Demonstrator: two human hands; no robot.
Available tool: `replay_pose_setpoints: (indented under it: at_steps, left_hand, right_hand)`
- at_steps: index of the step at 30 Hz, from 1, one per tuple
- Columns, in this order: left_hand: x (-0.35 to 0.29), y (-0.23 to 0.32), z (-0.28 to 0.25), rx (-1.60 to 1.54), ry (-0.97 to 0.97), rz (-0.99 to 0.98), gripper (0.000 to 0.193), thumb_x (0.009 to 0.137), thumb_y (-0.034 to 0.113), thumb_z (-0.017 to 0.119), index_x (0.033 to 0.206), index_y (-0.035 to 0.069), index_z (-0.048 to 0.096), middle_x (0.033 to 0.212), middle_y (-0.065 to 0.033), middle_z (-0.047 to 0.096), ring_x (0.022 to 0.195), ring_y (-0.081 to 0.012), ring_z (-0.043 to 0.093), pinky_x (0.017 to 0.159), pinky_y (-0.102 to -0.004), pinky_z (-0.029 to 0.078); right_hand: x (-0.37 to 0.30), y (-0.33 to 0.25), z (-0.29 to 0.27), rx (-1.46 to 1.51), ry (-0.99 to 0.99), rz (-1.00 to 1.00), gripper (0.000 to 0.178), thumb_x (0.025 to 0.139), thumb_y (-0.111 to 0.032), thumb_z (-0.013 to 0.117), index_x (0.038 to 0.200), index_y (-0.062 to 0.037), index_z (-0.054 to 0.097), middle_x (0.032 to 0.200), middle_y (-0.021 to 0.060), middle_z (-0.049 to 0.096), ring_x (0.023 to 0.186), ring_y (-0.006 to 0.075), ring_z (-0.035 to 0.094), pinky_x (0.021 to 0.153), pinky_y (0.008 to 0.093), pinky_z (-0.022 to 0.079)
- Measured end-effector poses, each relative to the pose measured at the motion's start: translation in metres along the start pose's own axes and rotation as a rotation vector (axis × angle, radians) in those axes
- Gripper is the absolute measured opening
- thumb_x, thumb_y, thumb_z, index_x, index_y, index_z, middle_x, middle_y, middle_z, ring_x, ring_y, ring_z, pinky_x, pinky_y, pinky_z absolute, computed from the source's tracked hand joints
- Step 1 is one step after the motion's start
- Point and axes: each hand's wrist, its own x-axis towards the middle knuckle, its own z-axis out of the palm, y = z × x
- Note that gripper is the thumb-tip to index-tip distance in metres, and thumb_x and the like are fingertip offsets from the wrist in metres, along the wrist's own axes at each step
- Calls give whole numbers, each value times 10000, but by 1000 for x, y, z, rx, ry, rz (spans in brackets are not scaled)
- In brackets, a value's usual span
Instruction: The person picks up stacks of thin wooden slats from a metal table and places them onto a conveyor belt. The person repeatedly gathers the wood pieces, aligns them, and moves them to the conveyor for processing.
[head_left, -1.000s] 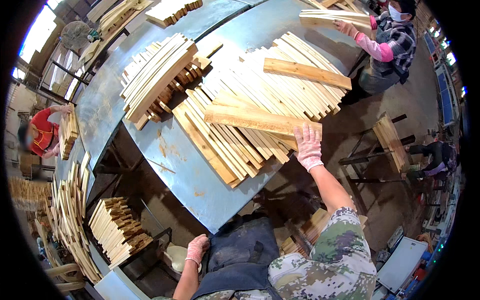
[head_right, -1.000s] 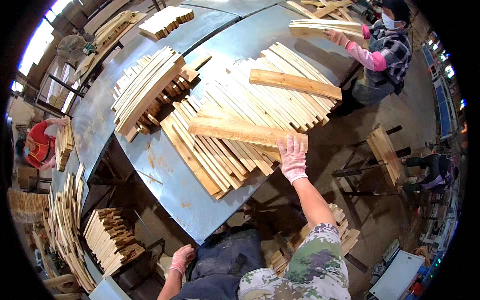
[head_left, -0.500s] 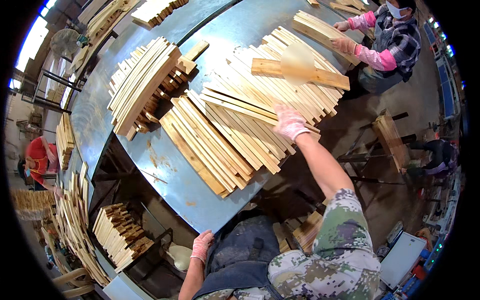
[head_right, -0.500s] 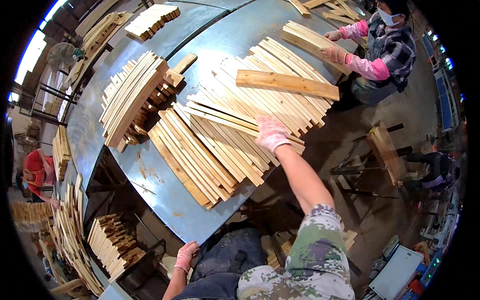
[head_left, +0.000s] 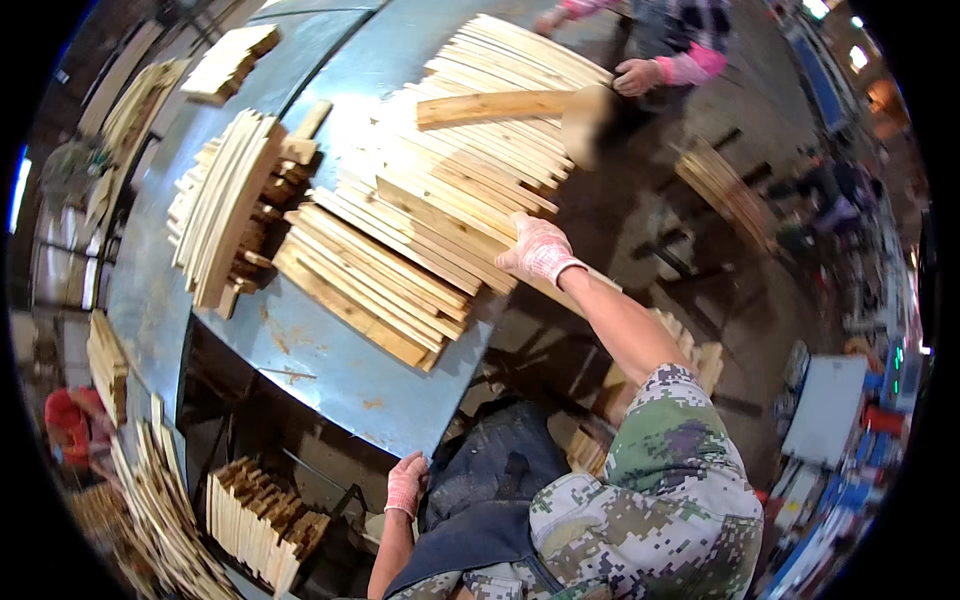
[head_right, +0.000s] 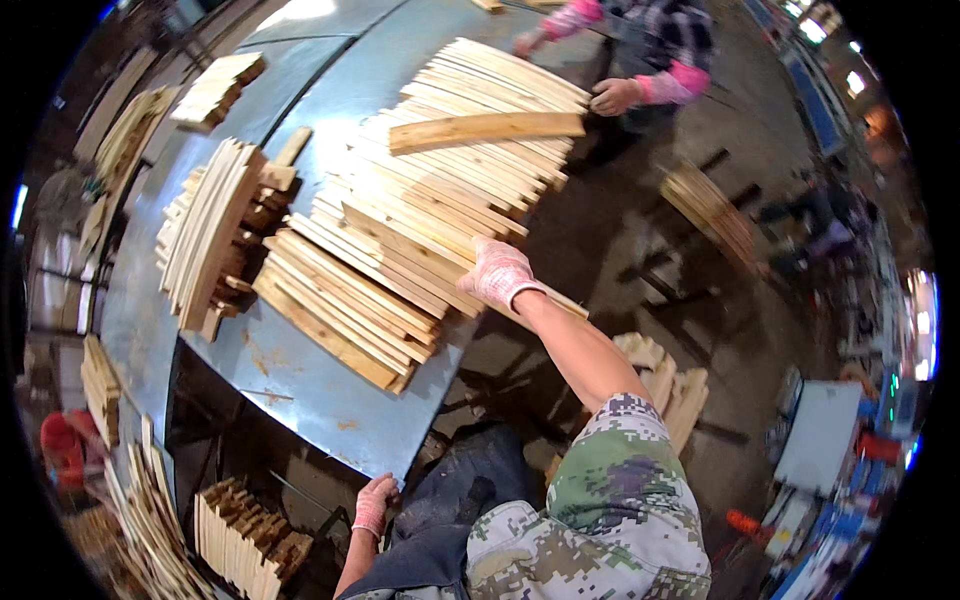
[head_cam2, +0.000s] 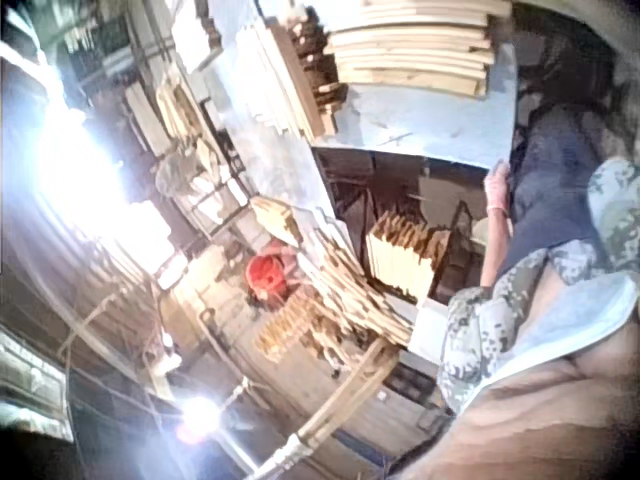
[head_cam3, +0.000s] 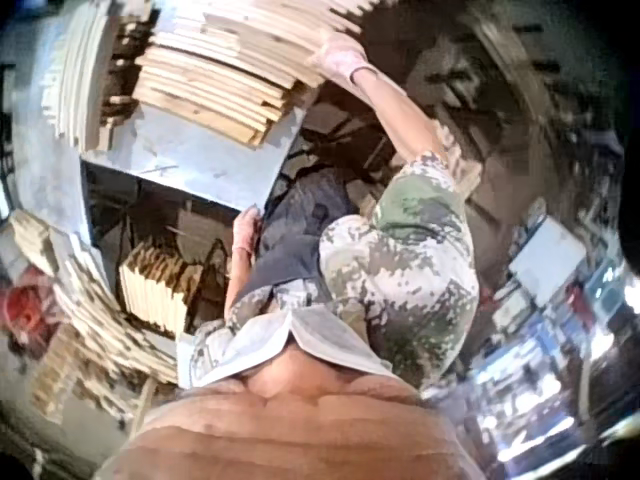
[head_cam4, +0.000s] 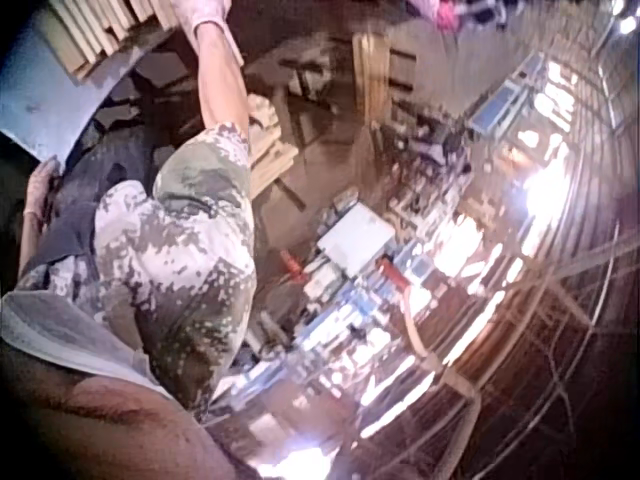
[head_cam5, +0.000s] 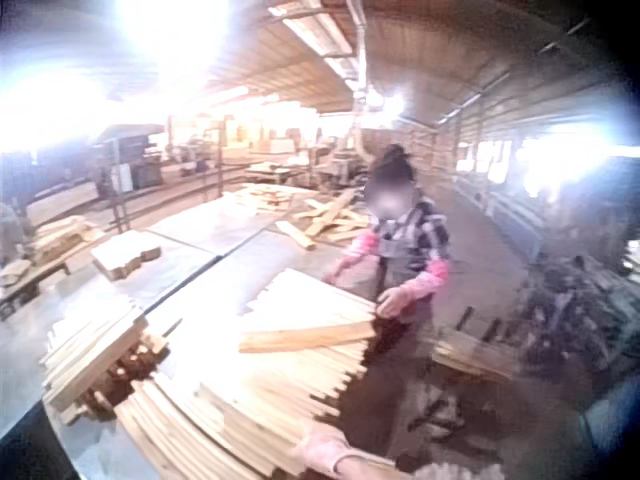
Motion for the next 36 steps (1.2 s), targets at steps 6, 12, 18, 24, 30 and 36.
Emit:
replay_pose_setpoints:
  at_steps: [6,12,18,24,30,36]
  left_hand:
    - [32,-13,-30,196,-131,123,433,969,156,737,1354,-36,681,903,-9,681,730,-104,565,664,-267,469]
    - [28,-21,-25,436,-229,66,445,973,169,741,1381,5,670,994,-11,718,837,-123,651,773,-290,541]
    - [24,-48,-5,498,-287,25,436,984,195,743,1383,38,664,1083,-38,755,894,-158,701,809,-335,575]
    - [-13,-78,38,526,-197,-71,368,966,110,755,1314,1,707,1003,-19,731,809,-104,638,700,-265,514]
    - [-18,-105,41,688,-181,-23,402,963,134,759,1323,-34,695,1041,-31,734,858,-120,642,785,-264,521]
    - [0,-114,39,741,-188,-40,395,990,170,724,1345,-1,689,1081,-50,748,867,-131,672,764,-277,536]
  right_hand:
    - [-198,154,52,420,372,187,812,695,-426,924,1347,-37,635,1234,223,733,1158,368,706,1015,434,540]
    - [-396,304,109,519,600,801,735,751,-382,915,1303,18,638,1216,252,738,1169,393,704,1010,450,545]
    - [-458,428,209,658,576,1185,837,780,-368,919,1437,2,555,1379,256,665,1307,379,637,1092,448,507]
    - [-421,499,262,644,509,1268,851,830,-363,893,1489,6,502,1439,263,624,1364,399,592,1119,443,489]
    - [-375,540,355,802,573,973,822,989,-471,701,1608,-34,384,1541,261,537,1436,401,514,1182,444,406]
    - [-371,542,328,813,266,1134,825,1050,-574,537,1660,-67,308,1640,265,414,1513,405,416,1247,454,340]
